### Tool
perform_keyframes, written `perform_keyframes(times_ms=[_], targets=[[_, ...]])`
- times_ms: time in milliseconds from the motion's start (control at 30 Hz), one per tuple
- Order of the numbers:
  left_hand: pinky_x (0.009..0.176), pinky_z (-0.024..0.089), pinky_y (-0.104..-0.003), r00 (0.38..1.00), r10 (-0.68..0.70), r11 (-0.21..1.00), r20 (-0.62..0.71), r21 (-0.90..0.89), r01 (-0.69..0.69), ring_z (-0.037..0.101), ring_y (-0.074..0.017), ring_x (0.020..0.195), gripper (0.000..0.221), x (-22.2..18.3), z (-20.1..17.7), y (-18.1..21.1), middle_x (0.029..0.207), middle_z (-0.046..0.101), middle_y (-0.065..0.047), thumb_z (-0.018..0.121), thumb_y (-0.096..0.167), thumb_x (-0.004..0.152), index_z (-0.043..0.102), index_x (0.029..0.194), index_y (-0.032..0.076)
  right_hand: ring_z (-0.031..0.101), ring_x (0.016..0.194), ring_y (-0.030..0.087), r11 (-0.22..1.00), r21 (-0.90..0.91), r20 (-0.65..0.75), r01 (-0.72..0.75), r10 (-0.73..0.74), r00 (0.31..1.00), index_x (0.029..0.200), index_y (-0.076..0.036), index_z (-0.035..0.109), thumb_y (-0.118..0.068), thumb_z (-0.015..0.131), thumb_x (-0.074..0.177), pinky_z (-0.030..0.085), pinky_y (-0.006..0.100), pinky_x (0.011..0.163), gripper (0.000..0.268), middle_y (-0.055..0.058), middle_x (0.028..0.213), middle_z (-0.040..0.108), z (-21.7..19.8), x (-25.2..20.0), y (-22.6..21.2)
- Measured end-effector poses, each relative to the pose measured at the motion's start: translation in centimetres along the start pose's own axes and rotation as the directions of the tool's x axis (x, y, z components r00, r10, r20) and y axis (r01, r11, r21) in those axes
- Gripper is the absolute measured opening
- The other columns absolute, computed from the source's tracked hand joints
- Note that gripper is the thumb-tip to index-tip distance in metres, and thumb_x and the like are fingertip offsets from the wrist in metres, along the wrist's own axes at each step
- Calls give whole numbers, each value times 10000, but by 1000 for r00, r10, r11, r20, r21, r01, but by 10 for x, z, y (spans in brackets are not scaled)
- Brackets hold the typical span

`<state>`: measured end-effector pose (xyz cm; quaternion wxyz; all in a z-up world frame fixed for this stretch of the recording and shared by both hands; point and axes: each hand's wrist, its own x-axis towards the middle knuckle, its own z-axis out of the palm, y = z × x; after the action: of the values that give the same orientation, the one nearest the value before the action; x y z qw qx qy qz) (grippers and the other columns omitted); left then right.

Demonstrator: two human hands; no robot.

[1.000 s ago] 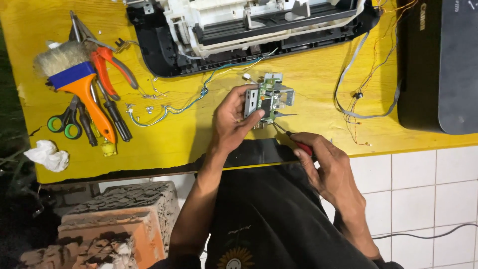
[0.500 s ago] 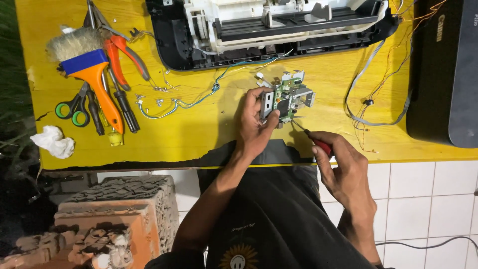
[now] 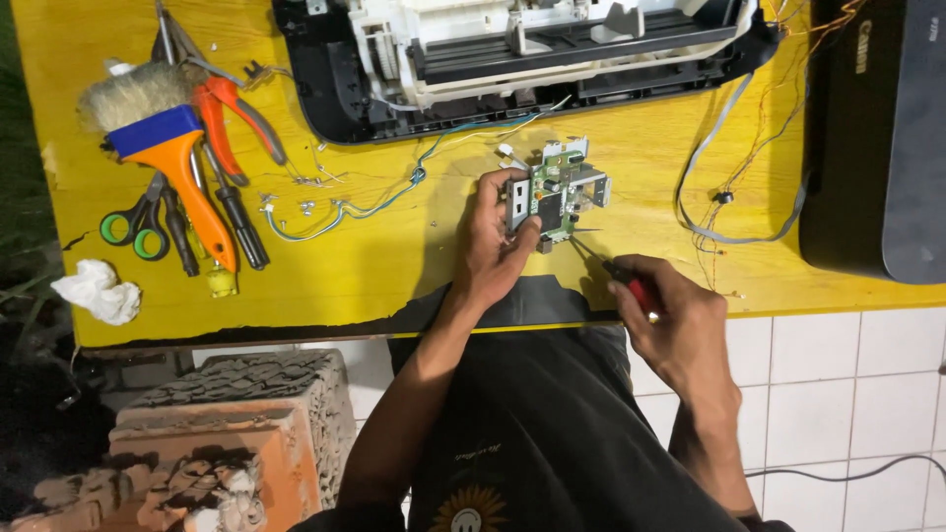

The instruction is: The person disassembles a small printer component using a screwdriver, removes a circuit board, and then cleans the remaining plastic housing with a brush. The workspace contains various tools and a disassembled printer body.

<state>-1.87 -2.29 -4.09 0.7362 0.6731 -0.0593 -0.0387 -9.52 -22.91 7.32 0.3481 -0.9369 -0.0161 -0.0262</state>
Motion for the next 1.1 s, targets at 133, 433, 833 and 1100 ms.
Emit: perform_keyframes(times_ms=[133,433,833,1100], targets=[[558,571,-344,999,-32,999,19,21,31,724,-310,836,439,3,1,14,997,571,-201,604,108,887,512,1307,20,719,748,444,998,-66,58,-22,26,998,1153,-24,736,-110,757,908,577,509,615,261,229,845,730,11,7,-8],[582,566,-343,993,-94,996,76,18,93,696,-259,791,409,8,-5,20,966,604,-175,602,111,884,558,1282,25,731,737,363,988,-133,78,-74,85,993,1131,-130,749,-199,699,944,580,442,637,205,122,845,722,20,10,-1],[592,504,-328,993,-44,992,106,121,31,562,-203,704,427,15,-6,27,974,607,-178,592,147,921,538,1326,24,741,773,425,982,-39,183,-186,190,965,1159,-75,779,-118,664,915,590,466,648,274,201,809,757,19,16,-3],[549,473,-311,991,-59,992,119,117,45,484,-157,635,415,10,-5,28,916,585,-153,571,54,896,534,1308,13,738,659,309,875,-432,124,218,-182,975,1183,-78,766,-94,578,901,586,405,555,339,99,798,734,25,8,-10]])
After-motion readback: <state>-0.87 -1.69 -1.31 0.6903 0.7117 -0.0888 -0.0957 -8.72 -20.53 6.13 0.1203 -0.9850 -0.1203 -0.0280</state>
